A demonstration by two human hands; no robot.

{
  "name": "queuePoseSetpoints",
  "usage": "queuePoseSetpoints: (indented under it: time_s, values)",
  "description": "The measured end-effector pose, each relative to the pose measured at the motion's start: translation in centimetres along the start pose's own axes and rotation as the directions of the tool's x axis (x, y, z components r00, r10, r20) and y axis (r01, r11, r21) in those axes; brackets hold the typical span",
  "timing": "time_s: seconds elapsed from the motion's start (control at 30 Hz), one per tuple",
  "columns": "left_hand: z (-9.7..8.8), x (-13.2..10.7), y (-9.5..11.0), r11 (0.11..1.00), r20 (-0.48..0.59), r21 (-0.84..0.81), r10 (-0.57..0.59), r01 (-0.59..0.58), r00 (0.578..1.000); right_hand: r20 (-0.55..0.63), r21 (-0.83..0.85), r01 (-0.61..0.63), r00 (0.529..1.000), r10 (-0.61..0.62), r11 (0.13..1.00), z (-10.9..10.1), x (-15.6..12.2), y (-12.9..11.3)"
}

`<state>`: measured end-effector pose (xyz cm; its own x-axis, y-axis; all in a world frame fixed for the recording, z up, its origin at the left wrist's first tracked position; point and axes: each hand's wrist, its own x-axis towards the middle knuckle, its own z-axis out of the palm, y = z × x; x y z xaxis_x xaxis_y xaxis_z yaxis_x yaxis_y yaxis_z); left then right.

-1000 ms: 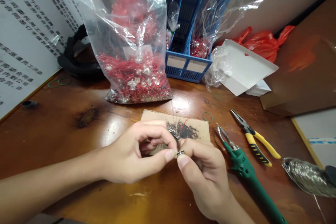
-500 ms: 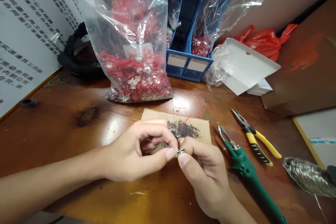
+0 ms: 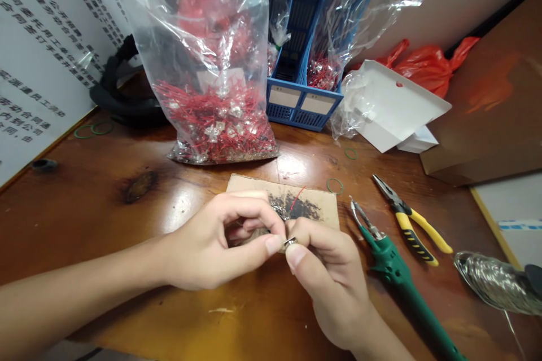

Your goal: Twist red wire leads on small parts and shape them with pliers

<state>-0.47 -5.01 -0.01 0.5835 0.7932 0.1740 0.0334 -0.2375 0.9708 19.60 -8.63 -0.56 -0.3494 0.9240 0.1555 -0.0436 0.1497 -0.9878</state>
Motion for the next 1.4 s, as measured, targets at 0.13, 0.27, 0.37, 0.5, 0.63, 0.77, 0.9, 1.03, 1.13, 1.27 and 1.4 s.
queuePoseSetpoints:
  time_s: [0.13, 0.27, 0.37, 0.5, 0.63, 0.77, 0.9, 1.03, 1.13, 1.27, 1.4]
  values:
    - [0.0, 0.0, 0.2, 0.997, -0.030, 0.032, 0.077, -0.076, 0.997, -0.002, 0.125, -0.017, 1.000, 0.017, 0.992, -0.3, -0.4, 0.4]
    - [-0.1, 0.3, 0.3, 0.962, -0.089, 0.159, 0.239, -0.223, 0.967, -0.012, 0.109, 0.007, 1.000, -0.006, 0.994, -0.3, -0.4, 0.4]
    - [-0.2, 0.4, 0.3, 0.905, -0.127, 0.271, 0.371, -0.328, 0.920, -0.022, 0.091, 0.012, 1.000, -0.010, 0.996, -0.1, -0.3, 0.2]
    - [-0.4, 0.2, 0.5, 0.854, -0.115, 0.356, 0.442, -0.379, 0.889, -0.041, 0.032, 0.024, 0.999, -0.022, 0.999, 0.0, -0.3, 0.1]
    - [-0.5, 0.1, 0.7, 0.836, -0.126, 0.373, 0.476, -0.403, 0.870, -0.043, -0.019, 0.041, 0.998, -0.042, 0.999, -0.1, -0.2, -0.1]
    - [-0.3, 0.2, 0.5, 0.821, -0.119, 0.379, 0.502, -0.428, 0.857, -0.034, 0.029, 0.032, 0.999, -0.031, 0.999, -0.1, -0.2, -0.1]
    - [-0.3, 0.1, 0.5, 0.814, -0.112, 0.378, 0.514, -0.442, 0.851, -0.022, 0.060, 0.034, 0.999, -0.033, 0.998, 0.0, -0.2, -0.1]
    - [-0.2, 0.1, 0.5, 0.818, -0.104, 0.371, 0.507, -0.440, 0.856, -0.021, 0.055, 0.024, 1.000, -0.023, 0.998, 0.0, -0.2, -0.1]
    - [-0.2, 0.2, 0.5, 0.819, -0.112, 0.369, 0.509, -0.440, 0.854, -0.027, 0.041, 0.021, 0.999, -0.020, 0.999, 0.0, -0.2, -0.2]
    - [-0.2, 0.2, 0.4, 0.808, -0.103, 0.386, 0.517, -0.445, 0.850, -0.031, 0.010, 0.029, 0.999, -0.029, 1.000, 0.0, -0.2, -0.4]
    - [-0.2, 0.2, 0.3, 0.798, -0.098, 0.403, 0.524, -0.448, 0.846, -0.044, -0.061, 0.068, 0.996, -0.071, 0.996, 0.1, 0.1, -0.6]
